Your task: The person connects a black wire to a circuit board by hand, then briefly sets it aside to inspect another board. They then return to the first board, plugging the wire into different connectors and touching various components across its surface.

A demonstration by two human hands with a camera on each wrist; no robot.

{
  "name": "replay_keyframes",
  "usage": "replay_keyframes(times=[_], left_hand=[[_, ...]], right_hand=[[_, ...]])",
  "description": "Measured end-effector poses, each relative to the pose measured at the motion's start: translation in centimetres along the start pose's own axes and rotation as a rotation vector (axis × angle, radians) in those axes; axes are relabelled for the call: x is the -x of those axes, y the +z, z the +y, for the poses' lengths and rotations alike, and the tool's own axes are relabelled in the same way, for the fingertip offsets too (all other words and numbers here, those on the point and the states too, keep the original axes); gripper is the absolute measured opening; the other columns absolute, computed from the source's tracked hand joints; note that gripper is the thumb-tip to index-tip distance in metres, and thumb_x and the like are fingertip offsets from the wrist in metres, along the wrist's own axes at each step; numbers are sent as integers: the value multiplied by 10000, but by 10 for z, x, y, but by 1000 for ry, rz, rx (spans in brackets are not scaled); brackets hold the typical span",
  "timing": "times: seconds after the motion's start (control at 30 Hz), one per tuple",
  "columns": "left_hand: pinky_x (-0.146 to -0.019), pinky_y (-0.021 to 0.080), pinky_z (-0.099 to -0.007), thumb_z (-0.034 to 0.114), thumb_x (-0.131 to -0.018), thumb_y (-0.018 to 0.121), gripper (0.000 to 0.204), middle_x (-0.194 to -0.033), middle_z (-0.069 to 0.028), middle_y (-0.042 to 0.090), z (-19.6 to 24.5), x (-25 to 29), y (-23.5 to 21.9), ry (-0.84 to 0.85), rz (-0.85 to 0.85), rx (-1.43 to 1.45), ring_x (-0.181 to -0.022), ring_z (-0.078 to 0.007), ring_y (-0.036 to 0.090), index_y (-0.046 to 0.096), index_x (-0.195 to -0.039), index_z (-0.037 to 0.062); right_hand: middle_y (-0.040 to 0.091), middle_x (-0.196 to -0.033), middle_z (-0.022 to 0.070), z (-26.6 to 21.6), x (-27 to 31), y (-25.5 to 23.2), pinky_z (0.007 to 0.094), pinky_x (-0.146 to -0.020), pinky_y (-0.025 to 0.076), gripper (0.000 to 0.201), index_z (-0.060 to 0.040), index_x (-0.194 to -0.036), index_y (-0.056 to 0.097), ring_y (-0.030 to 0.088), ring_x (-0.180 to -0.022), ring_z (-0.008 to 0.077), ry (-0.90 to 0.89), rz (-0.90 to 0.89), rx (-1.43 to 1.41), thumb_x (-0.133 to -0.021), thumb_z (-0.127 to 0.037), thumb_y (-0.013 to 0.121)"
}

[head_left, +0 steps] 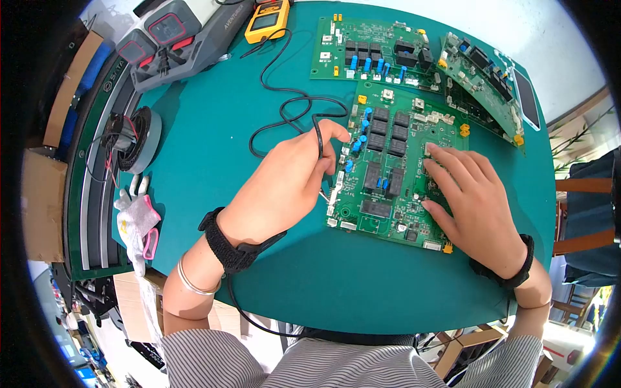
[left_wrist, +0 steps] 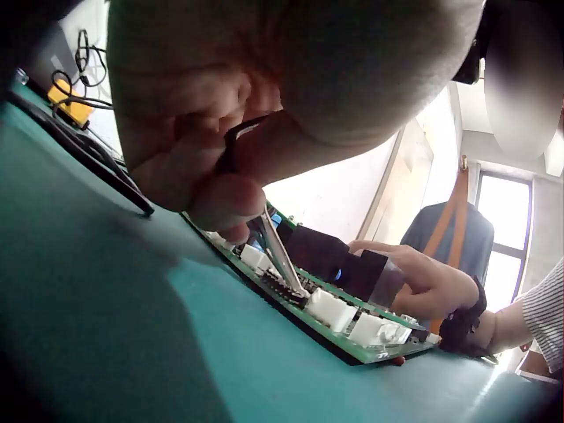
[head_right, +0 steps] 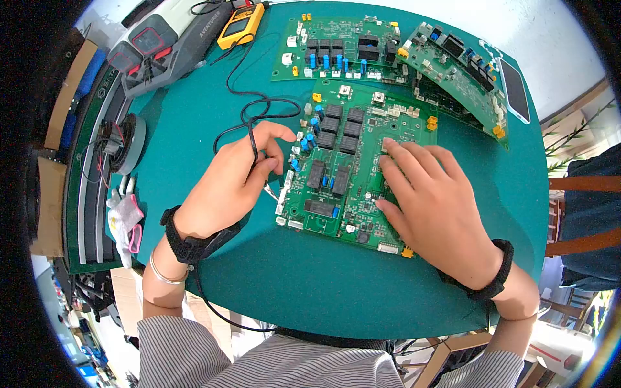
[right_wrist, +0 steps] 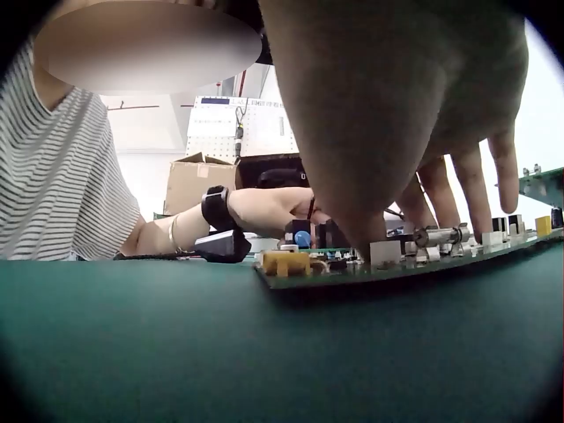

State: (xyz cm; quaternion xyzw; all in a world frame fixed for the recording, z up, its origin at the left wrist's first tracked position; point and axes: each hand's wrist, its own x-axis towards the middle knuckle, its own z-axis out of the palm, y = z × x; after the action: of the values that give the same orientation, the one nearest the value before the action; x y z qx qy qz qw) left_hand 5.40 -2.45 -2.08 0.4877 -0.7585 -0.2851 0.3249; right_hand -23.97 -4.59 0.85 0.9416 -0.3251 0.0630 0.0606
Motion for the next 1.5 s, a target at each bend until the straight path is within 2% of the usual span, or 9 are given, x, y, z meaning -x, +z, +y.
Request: replay_keyframes(times=[0.17, 0.27, 0.33, 0.53, 0.67, 0.93, 1.37, 1.43, 1.5], left_hand=[[-749, 506, -375, -147, -912, 469, 450, -839, -112, 612, 3, -1, -1, -21, -14, -7, -763, -265, 619, 515, -1318, 41], [-747, 509, -377, -148, -911, 470, 450, -833, -114, 612, 2, 0, -1, -9, 0, -9, -759, -268, 623, 519, -1317, 39], [-748, 510, -380, -148, -911, 472, 448, -832, -116, 613, 3, 0, -1, -29, -7, -1, -761, -272, 627, 523, -1315, 38], [-747, 511, -379, -146, -913, 474, 447, -833, -118, 615, 3, 0, 0, -6, 3, 4, -762, -273, 631, 523, -1317, 39], [-745, 510, -379, -145, -913, 475, 450, -834, -118, 614, 3, -1, 0, -16, -6, -11, -761, -273, 630, 521, -1320, 40], [-735, 506, -375, -138, -914, 487, 444, -826, -112, 614, 2, -1, 1, -3, 11, -21, -753, -268, 628, 524, -1317, 44], [-691, 494, -330, -126, -908, 526, 409, -828, -87, 622, 7, -3, 1, -2, 110, -20, -728, -209, 604, 571, -1278, 42], [-729, 520, -444, -141, -900, 535, 327, -895, -176, 634, 10, -4, 0, 3, 129, -11, -822, -385, 647, 569, -1189, 7], [-741, 518, -443, -143, -897, 532, 321, -940, -171, 637, 13, -5, -3, 4, 124, -28, -855, -379, 647, 577, -1176, 9]], right_hand=[[526, -1502, 129, 2, -4, -4, 457, -1139, 413, 630, -16, -1405, 552, 518, -1341, 302, 14, 8, -78, -859, -248, 766], [443, -1599, 77, -1, -8, -7, 452, -1168, 397, 770, -67, -1509, 473, 453, -1429, 280, -186, -36, -142, -840, -290, 780], [368, -1659, 38, -4, -6, -7, 465, -1195, 377, 827, -161, -1570, 417, 398, -1483, 261, -371, -111, -151, -848, -365, 764], [383, -1651, 26, -4, -5, -8, 494, -1207, 369, 686, -243, -1524, 490, 390, -1490, 281, -374, -185, -269, -902, -446, 698], [397, -1640, 35, -6, -4, -8, 489, -1202, 378, 672, -207, -1503, 514, 400, -1481, 289, -375, -174, -276, -897, -424, 708], [498, -1556, 92, -8, -4, -4, 460, -1142, 442, 645, -97, -1445, 566, 510, -1373, 284, -395, -68, -352, -826, -107, 744], [540, -1513, 102, -3, -5, -8, 471, -1065, 472, 657, -63, -1412, 599, 575, -1162, 303, -418, -60, -431, -772, -79, 749], [555, -1491, 107, -2, -5, -9, 476, -1041, 482, 660, -53, -1387, 615, 578, -1134, 307, -437, -65, -470, -746, -87, 765], [580, -1453, 114, -2, -6, -9, 474, -1019, 492, 654, -51, -1375, 625, 588, -1110, 307, -440, -51, -487, -738, -90, 767]])
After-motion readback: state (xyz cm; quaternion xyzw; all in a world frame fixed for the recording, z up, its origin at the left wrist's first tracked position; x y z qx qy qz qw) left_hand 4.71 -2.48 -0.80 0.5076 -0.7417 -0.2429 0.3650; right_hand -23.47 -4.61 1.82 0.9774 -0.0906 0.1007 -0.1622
